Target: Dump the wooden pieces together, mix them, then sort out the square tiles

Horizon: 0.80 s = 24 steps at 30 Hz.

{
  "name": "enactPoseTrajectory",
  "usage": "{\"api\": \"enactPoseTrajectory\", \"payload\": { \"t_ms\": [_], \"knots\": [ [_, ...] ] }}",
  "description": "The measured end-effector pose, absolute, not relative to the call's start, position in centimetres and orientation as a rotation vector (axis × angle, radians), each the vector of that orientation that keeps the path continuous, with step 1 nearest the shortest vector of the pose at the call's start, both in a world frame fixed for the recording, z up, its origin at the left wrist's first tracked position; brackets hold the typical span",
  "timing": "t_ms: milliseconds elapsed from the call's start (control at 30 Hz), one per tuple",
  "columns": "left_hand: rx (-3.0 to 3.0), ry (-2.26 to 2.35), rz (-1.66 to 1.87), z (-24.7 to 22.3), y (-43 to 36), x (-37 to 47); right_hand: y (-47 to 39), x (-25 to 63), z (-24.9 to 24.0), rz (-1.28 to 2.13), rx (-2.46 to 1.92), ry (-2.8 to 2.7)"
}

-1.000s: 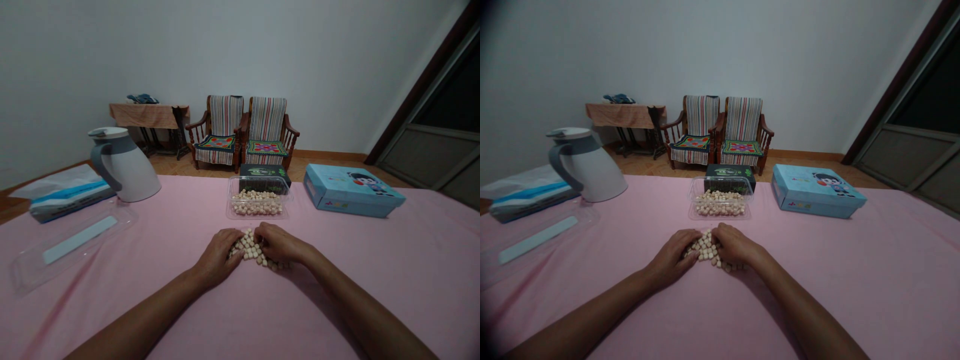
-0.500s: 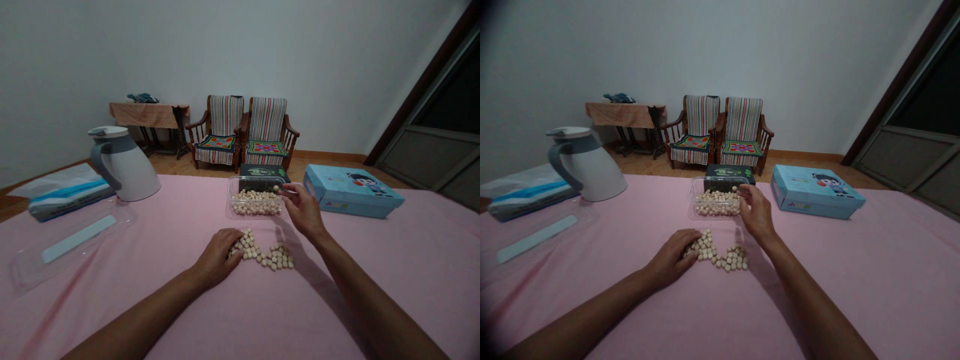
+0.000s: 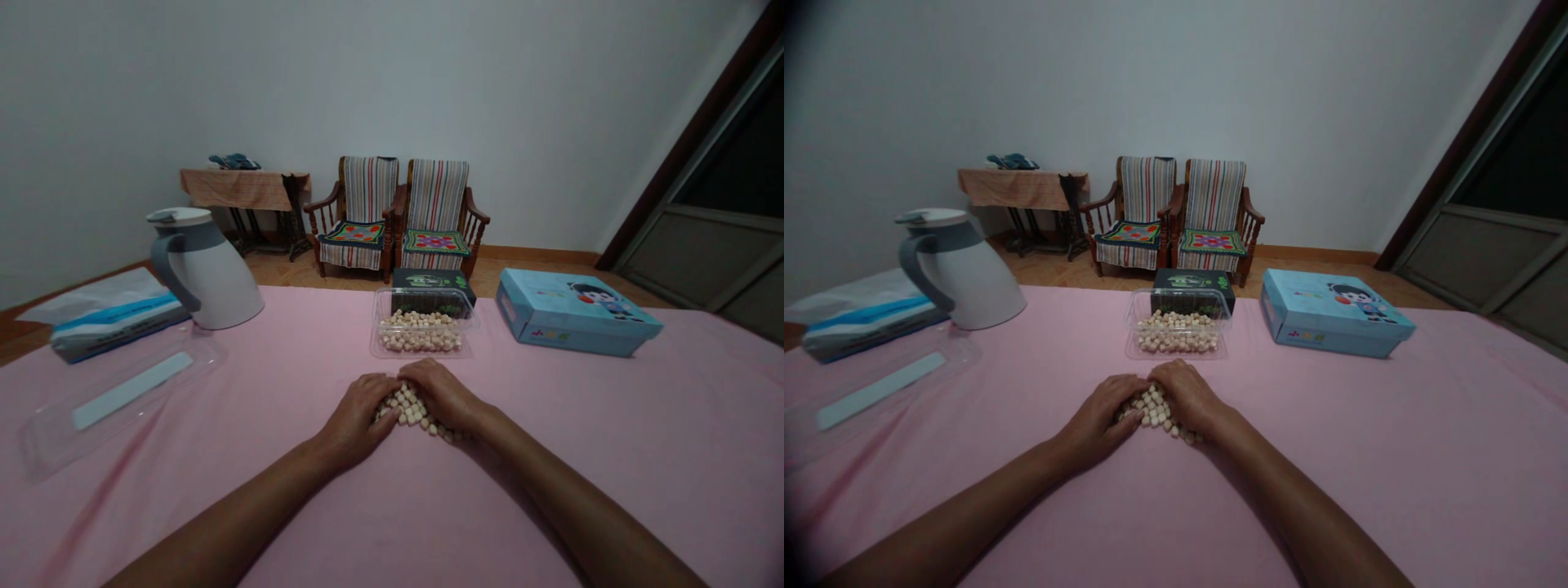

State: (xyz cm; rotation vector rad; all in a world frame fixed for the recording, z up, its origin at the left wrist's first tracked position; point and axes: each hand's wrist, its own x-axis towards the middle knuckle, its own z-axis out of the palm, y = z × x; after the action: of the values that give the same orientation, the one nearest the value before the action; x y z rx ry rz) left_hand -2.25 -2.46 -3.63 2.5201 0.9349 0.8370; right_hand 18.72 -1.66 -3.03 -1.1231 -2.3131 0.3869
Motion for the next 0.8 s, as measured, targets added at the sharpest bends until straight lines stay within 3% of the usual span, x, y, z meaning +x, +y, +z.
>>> {"api": "enactPoseTrajectory", "payload": {
  "t_ms": [300,567,800],
  "knots": [
    [2.317,1.156,0.927,-3.5,-2.5,-2.3,-1.6,19.8,-1.5,0.273,-1.355,-2.198],
    [2.164,1.261,1.011,-3.5,-1.9,-2.3,-0.9,23.5,3.4,0.225,-1.247,-1.601],
    [2.103,1.264,1.059,-3.1,-2.0,-2.3,-1.2,22.0,1.6,0.377,-1.328,-1.900]
  ]
}}
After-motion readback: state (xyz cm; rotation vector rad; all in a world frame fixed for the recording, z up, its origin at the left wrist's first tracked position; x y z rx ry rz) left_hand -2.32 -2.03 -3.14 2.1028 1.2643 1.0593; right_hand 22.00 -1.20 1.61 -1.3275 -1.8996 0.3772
